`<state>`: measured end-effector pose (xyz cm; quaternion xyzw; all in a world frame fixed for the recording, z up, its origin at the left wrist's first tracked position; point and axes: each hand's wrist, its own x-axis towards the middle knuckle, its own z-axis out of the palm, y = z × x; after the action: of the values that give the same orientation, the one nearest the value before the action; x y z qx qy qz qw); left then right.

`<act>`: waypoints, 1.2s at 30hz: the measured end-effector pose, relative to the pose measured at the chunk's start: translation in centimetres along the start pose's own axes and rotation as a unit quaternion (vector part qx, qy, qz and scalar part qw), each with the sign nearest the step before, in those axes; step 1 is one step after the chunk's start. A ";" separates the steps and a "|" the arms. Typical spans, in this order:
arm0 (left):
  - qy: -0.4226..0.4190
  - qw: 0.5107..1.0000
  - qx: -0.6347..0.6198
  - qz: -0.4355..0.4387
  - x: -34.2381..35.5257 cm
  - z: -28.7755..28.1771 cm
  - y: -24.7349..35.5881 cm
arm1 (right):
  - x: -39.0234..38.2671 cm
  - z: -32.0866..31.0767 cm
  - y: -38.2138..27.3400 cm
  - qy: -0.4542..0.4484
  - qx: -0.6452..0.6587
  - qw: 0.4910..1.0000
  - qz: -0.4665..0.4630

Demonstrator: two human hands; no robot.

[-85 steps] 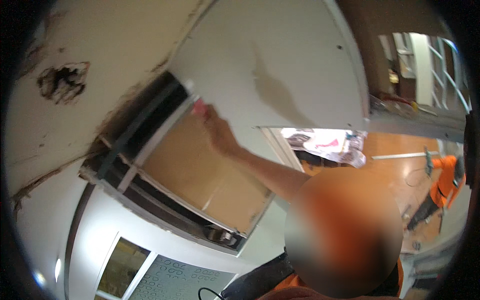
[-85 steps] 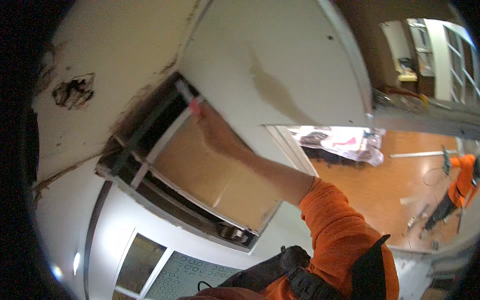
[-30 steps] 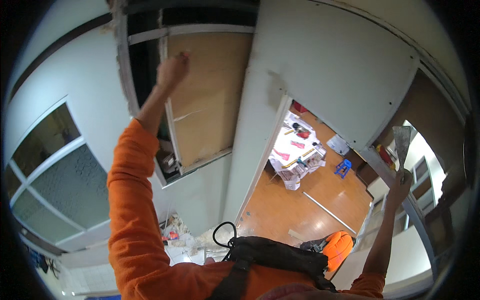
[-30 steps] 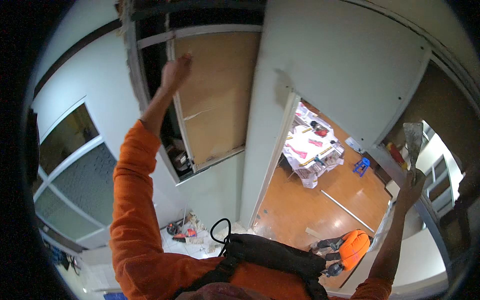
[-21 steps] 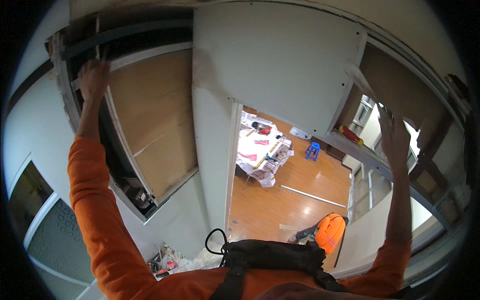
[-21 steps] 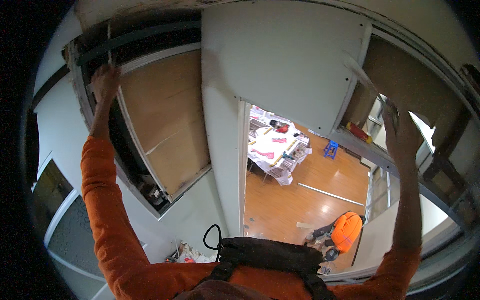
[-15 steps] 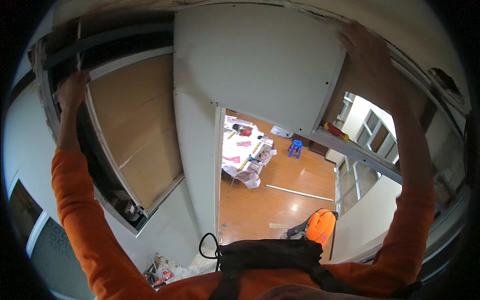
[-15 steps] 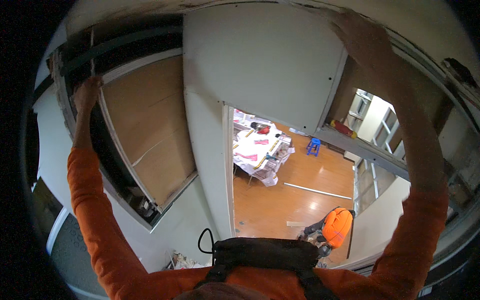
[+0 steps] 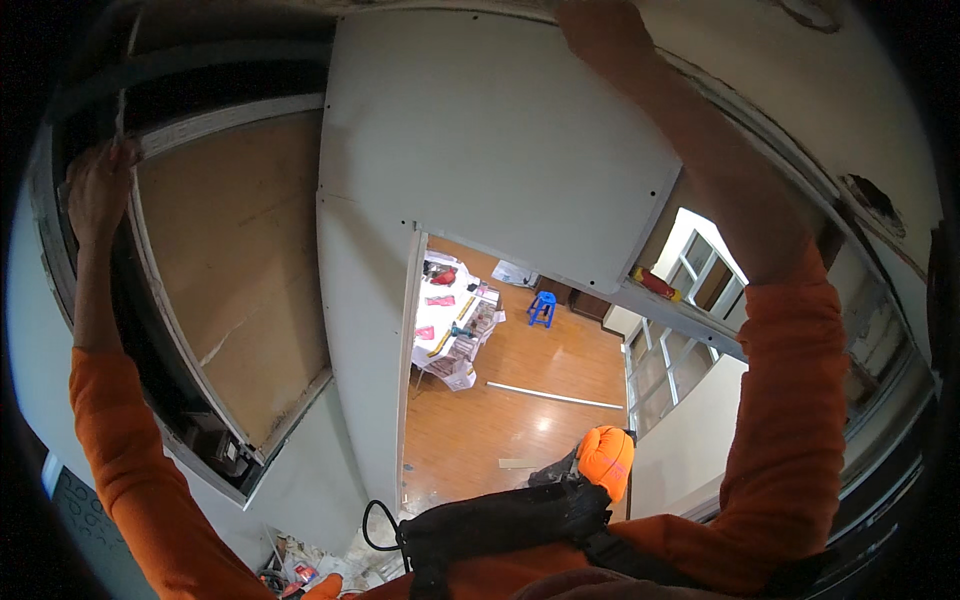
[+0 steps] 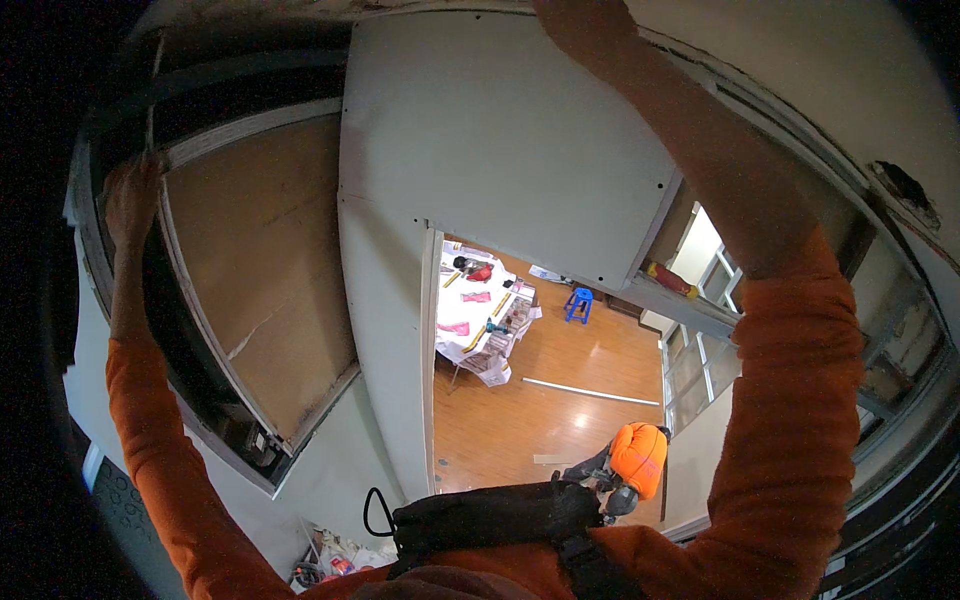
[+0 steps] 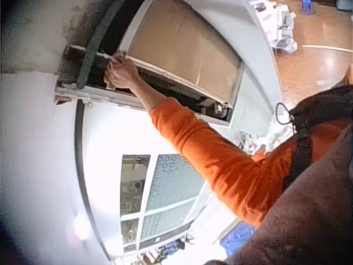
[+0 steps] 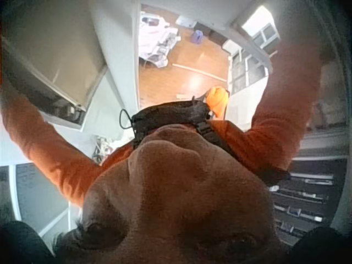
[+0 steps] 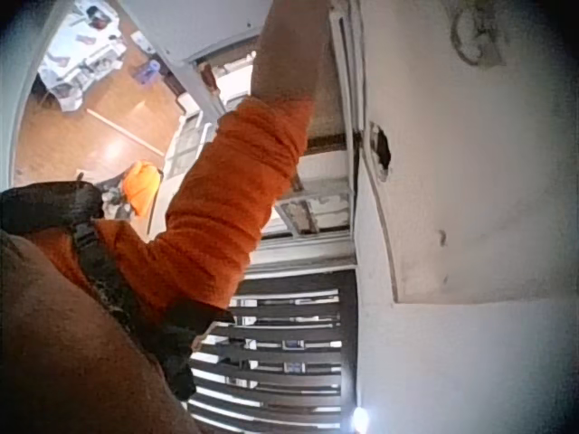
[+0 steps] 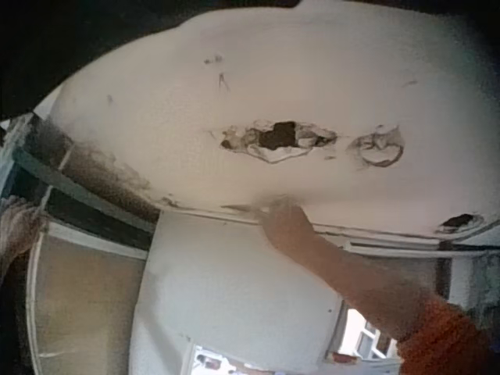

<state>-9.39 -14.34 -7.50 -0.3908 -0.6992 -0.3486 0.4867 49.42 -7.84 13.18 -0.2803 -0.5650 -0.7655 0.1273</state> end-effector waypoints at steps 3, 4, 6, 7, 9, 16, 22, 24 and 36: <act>0.045 0.998 0.027 0.027 0.9 0.9 -1.5 | 2.4 1.0 -0.5 -0.113 0.018 0.993 0.019; 0.030 0.999 0.019 0.015 1.0 1.0 -1.3 | 3.6 0.7 -1.5 -0.173 0.028 0.984 0.037; -0.001 1.000 0.009 -0.012 1.0 0.4 -1.9 | 3.3 -1.1 -6.0 -0.196 0.038 0.980 0.026; -0.032 0.999 0.000 -0.022 0.8 -0.4 -1.4 | 2.4 -1.0 -8.5 -0.188 0.045 0.980 0.043; -0.083 0.995 -0.049 -0.038 1.2 -1.8 1.5 | -1.3 0.3 -11.6 -0.163 0.033 0.981 0.102; 0.057 0.995 0.048 0.060 1.1 0.5 -2.4 | -1.8 -4.0 -5.3 -0.188 0.129 0.964 0.136; -0.025 0.998 0.062 0.000 0.4 -2.3 0.3 | -8.2 -4.7 -4.5 -0.186 0.626 0.624 0.429; -0.152 0.987 0.022 -0.042 0.9 -3.8 4.0 | -10.3 -4.0 -6.5 -0.181 0.698 0.459 0.520; -0.097 0.990 0.099 -0.015 1.6 -1.4 0.1 | -11.7 -1.4 -7.8 0.336 0.647 0.182 0.660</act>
<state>-9.09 -15.16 -5.57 -0.3621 -0.7801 -0.2456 0.4473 54.49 -8.02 0.02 -0.0839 -0.3706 0.2160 0.8994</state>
